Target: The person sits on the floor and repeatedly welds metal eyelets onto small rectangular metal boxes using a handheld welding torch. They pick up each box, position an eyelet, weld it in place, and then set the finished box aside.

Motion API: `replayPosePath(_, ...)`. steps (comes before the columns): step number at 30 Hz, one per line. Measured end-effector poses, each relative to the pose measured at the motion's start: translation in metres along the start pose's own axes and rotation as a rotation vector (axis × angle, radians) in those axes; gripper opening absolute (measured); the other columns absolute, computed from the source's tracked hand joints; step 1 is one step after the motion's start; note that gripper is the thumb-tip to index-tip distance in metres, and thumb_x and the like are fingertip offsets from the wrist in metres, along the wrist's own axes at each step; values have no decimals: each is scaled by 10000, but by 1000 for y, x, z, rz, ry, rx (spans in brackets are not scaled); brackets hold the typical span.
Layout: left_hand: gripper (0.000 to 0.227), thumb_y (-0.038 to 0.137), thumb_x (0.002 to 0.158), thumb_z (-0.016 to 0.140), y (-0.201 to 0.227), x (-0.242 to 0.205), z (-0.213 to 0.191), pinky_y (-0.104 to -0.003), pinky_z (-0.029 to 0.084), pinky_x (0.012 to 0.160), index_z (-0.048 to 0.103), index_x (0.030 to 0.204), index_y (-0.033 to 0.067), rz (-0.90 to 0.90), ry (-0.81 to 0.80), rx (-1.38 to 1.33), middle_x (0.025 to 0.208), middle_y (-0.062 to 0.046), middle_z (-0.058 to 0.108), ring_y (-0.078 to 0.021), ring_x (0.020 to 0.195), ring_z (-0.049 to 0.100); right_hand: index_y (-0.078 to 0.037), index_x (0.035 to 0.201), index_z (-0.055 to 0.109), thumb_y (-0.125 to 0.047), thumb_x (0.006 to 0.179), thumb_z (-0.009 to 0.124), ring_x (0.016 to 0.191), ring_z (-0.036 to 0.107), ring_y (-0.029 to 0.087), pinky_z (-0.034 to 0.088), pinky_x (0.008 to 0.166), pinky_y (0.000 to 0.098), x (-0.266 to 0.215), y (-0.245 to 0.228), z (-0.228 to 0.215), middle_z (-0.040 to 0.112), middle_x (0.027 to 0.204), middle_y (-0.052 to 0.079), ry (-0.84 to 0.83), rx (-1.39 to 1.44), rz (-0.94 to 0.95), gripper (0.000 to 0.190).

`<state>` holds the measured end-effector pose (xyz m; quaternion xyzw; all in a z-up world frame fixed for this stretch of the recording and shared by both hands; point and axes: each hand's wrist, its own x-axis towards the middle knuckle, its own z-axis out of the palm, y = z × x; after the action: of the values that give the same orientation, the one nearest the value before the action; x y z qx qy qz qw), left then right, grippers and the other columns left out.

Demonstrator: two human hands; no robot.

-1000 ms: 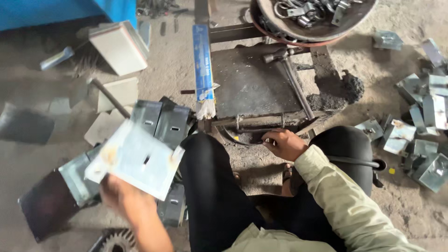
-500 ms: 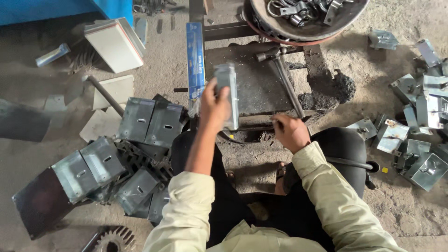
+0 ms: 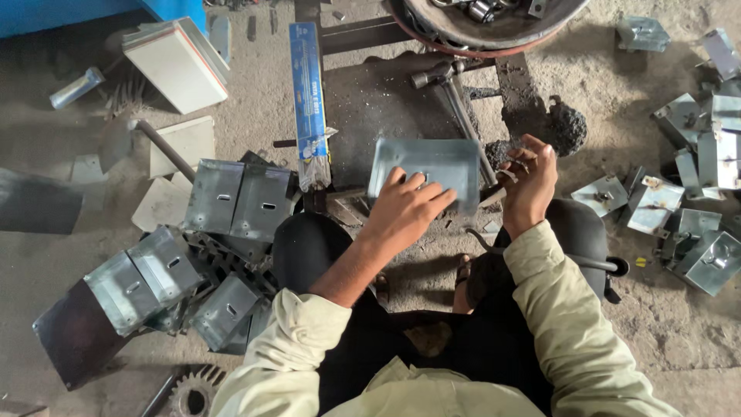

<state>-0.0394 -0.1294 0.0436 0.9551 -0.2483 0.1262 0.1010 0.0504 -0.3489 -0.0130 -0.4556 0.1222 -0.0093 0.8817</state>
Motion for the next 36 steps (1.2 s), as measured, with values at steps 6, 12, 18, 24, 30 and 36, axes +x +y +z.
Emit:
replayPosePath(6,191,88,834,800,-60,-31,4,-503,359,1181,825,973,216,-40,-92,123,1110,26,761,-138,1110,640,0,1228,613,-317,1070,641,824,603,152,505,693,315,-14,-1,10,629,1015,76,-191,-403,-385,355)
replayPosePath(12,279,-93,796,632,-89,-38,-14,-376,533,1013,791,936,89,-109,-40,-68,1146,-66,757,-254,1229,664,-63,965,736,-298,685,854,976,576,298,451,870,453,-68,0,41,702,1023,138,-880,-1199,-941,384)
replayPosePath(18,237,-51,821,628,-59,-5,-40,-424,577,866,794,905,96,-185,-305,-239,1020,-67,774,-289,946,722,-131,928,759,-332,857,814,945,651,205,550,862,365,-70,28,30,746,950,28,-1193,-1491,-429,220)
replayPosePath(24,187,113,980,646,-73,114,-17,-381,604,863,722,1143,63,-10,65,-422,1173,-122,740,-271,1012,731,-70,891,746,-258,749,824,876,690,298,583,804,436,-51,4,42,739,881,82,-1040,-1270,-774,248)
replayPosePath(30,533,417,1037,616,-109,296,56,-445,495,1076,506,1464,117,-81,40,-168,1392,-150,639,-312,1292,603,-29,990,762,-239,889,797,776,714,283,581,731,409,-37,-10,56,739,868,130,-888,-1069,-472,236)
replayPosePath(36,914,775,915,490,-125,356,118,-729,134,1184,237,1583,205,-365,-271,86,1536,-145,446,-323,1524,249,27,908,697,-110,780,765,757,646,322,536,699,430,-23,-11,38,662,805,159,-733,-1056,-570,199)
